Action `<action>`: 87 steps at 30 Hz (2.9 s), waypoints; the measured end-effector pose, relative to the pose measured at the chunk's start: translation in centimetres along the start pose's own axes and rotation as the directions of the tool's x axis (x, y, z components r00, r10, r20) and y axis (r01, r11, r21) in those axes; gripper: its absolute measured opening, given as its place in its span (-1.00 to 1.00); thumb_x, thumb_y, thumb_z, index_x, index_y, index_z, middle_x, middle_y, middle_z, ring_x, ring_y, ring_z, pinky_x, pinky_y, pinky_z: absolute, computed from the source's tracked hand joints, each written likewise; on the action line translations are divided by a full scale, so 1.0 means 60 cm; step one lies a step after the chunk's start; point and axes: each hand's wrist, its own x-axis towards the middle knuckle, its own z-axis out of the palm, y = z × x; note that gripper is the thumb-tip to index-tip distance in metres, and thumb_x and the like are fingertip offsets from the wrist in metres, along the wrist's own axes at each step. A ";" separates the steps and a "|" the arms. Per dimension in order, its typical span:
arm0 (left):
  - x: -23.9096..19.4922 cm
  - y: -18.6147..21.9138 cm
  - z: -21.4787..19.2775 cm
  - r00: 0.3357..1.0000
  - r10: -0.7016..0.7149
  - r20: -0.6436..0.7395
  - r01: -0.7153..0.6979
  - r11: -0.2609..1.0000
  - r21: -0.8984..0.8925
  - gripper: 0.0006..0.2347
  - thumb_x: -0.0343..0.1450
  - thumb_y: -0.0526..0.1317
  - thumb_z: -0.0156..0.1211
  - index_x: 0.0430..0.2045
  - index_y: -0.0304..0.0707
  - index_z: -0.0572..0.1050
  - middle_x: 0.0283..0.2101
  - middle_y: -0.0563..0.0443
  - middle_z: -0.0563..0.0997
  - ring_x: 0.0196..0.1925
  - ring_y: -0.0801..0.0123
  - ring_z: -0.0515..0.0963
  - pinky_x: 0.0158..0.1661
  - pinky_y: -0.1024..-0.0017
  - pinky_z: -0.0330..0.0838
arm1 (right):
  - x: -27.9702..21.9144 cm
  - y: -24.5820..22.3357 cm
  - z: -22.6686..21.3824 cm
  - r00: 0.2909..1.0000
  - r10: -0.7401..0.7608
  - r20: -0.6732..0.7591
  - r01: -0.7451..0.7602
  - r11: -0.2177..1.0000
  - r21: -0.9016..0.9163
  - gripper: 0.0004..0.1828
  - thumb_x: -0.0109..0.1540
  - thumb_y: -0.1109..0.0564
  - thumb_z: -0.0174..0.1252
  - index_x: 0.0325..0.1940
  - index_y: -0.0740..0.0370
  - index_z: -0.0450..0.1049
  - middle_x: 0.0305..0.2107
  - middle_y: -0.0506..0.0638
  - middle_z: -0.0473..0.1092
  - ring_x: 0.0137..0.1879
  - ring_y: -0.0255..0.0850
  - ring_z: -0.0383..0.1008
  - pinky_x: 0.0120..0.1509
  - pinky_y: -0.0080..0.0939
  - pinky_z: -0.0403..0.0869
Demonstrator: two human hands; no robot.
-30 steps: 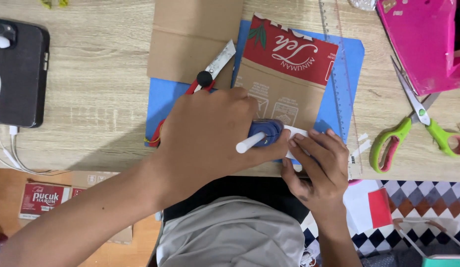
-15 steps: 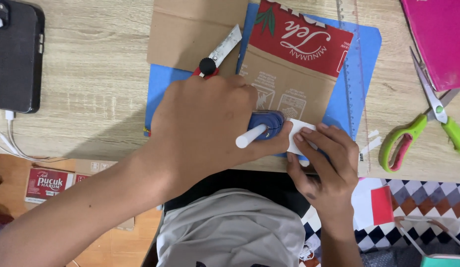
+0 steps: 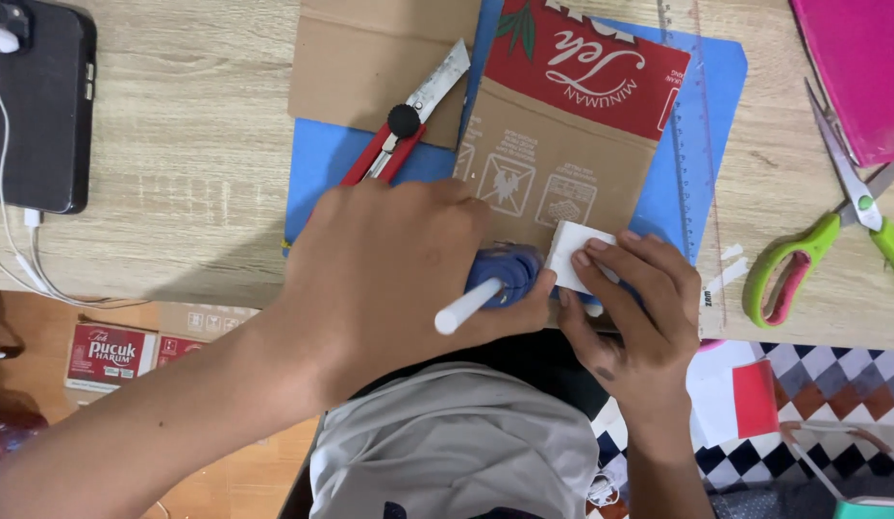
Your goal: The person assembles a small cardboard box by cutting a piece of cardboard with a utility knife, applying hot glue to attach a white foam insert, and gluing cardboard flaps to form the box structure. They trim excess cardboard with scissors and reinforce seams with additional glue.
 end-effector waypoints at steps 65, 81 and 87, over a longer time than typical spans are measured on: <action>-0.039 -0.220 0.008 0.962 -0.080 -0.260 0.103 0.992 0.076 -0.62 0.26 -0.29 0.23 -0.07 -0.40 0.33 -0.08 -0.22 0.32 -0.13 -0.17 0.42 -0.20 -0.01 0.33 | -0.042 -0.014 -0.029 0.988 -0.145 0.057 0.151 0.983 -0.108 -0.66 0.21 0.18 0.44 -0.01 0.33 0.51 -0.04 0.19 0.42 0.13 0.09 0.41 0.30 0.09 0.51; -0.254 0.059 0.054 0.662 0.201 -0.722 -0.485 0.850 -0.208 -0.78 0.47 -0.24 0.17 -0.01 -0.23 0.50 0.12 -0.12 0.56 0.15 0.16 0.60 0.10 0.29 0.50 | -0.106 -0.178 -0.137 0.820 -0.111 -0.561 0.096 0.994 -0.057 -0.59 0.02 0.47 0.19 -0.06 0.31 0.51 -0.12 0.28 0.46 -0.05 0.11 0.50 0.07 0.09 0.50; -0.282 0.137 0.146 0.538 0.334 -0.774 -0.704 0.683 -0.195 -0.40 0.51 -0.13 0.24 0.37 -0.48 0.14 0.42 -0.39 0.31 0.48 -0.25 0.39 0.39 -0.04 0.37 | -0.113 -0.242 -0.146 0.802 -0.108 -0.588 0.142 0.990 0.013 -0.68 0.11 0.39 0.25 -0.04 0.36 0.50 -0.15 0.26 0.49 -0.05 0.11 0.54 0.07 0.00 0.52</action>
